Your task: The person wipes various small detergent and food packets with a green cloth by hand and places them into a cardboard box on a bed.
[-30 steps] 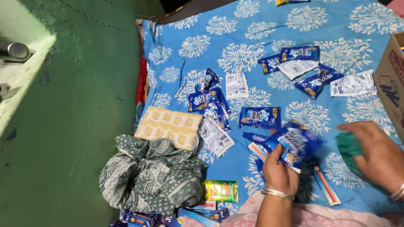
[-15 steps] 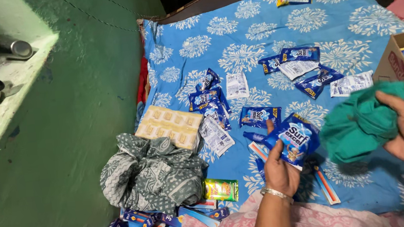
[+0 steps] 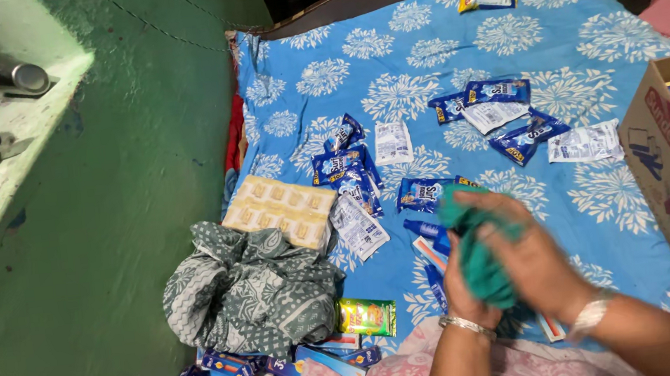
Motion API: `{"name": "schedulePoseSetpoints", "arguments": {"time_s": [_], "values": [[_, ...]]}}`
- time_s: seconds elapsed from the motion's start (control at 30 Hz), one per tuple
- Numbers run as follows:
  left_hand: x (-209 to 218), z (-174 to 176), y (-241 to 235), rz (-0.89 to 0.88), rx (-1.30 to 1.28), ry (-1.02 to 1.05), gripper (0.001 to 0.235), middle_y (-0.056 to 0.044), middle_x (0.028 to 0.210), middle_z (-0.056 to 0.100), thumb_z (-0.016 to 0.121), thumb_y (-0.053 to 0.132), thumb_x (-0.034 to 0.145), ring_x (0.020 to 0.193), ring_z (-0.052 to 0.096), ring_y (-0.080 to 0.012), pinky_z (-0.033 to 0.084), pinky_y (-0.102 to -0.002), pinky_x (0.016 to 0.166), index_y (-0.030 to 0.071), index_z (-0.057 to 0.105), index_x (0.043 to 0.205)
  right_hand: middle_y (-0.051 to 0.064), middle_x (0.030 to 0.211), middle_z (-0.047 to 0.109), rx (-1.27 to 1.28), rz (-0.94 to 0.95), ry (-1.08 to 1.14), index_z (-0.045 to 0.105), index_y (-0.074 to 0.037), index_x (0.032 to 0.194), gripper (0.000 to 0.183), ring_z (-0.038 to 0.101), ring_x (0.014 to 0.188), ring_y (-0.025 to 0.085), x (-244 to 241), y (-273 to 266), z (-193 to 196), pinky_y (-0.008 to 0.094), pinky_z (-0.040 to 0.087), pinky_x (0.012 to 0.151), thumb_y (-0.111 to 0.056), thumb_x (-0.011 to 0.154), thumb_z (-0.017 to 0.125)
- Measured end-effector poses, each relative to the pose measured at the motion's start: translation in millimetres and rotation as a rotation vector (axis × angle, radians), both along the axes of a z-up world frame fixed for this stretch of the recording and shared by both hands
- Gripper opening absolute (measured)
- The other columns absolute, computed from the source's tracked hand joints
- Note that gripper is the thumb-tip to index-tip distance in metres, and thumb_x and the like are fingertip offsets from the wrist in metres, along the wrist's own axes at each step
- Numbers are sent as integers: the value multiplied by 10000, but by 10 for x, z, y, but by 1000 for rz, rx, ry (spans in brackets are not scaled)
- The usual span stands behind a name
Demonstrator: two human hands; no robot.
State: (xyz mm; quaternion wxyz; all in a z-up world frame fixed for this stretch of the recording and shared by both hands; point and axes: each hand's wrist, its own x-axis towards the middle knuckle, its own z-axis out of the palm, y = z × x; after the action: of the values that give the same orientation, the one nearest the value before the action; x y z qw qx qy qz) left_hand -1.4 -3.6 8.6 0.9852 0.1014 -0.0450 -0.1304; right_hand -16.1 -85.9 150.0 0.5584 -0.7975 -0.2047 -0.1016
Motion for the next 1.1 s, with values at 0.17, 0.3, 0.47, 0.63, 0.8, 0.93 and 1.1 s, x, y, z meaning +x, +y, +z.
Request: {"name": "schedulePoseSetpoints", "arguments": {"time_s": [0.17,0.3,0.47,0.63,0.8,0.93,1.1], "values": [[159,-308,-107,88,-65,-54,559,-11,1616,466,405,419,1050,1455,491,-175,374,-356,1235,198,425,1564,129,1655,296,-424,-36,-85,520,-137,1497,628,197,1495,426,20,81,-390,507,155,1190,-253,885,604],[-39,-170,-14,20,-24,-22,525,-75,1517,543,409,383,1067,1370,545,-222,402,-393,1188,118,466,1516,179,1648,379,-308,-65,-179,554,-92,1468,505,318,1519,395,475,11,-638,497,192,1248,-243,987,519],[-81,-145,-40,40,-182,-169,371,-114,1313,648,420,371,1276,1213,616,-245,478,-398,1107,27,548,1324,278,1174,697,-97,-232,490,684,-18,1247,433,637,1122,487,1249,-333,-847,517,505,939,-377,1055,535],[-109,125,-21,15,-25,-22,442,-71,1265,670,456,424,1168,1115,630,-224,496,-390,1005,78,592,1407,269,1110,739,-180,-391,599,663,-38,1267,456,697,1037,429,989,-237,-874,501,518,913,-408,1058,497],[-100,195,58,98,136,92,582,-42,1410,611,427,509,1016,1265,592,-210,464,-366,1101,164,497,1480,298,1557,406,-220,-190,35,422,69,1493,628,323,1478,407,129,54,-1143,421,237,1188,-312,999,503],[-68,53,56,59,226,146,703,-106,1378,615,386,595,1014,1248,593,-242,460,-382,1074,71,495,1470,315,1545,433,-262,-233,20,428,71,1487,599,349,1474,435,380,74,-1142,449,262,1192,-323,1041,498],[-132,-179,-133,28,388,142,631,-63,1299,641,426,551,1045,1189,602,-187,466,-345,1034,51,543,1413,249,1013,751,-232,-378,532,720,-7,1113,502,717,939,395,1328,-269,-1110,475,532,850,-450,1014,506]]}}
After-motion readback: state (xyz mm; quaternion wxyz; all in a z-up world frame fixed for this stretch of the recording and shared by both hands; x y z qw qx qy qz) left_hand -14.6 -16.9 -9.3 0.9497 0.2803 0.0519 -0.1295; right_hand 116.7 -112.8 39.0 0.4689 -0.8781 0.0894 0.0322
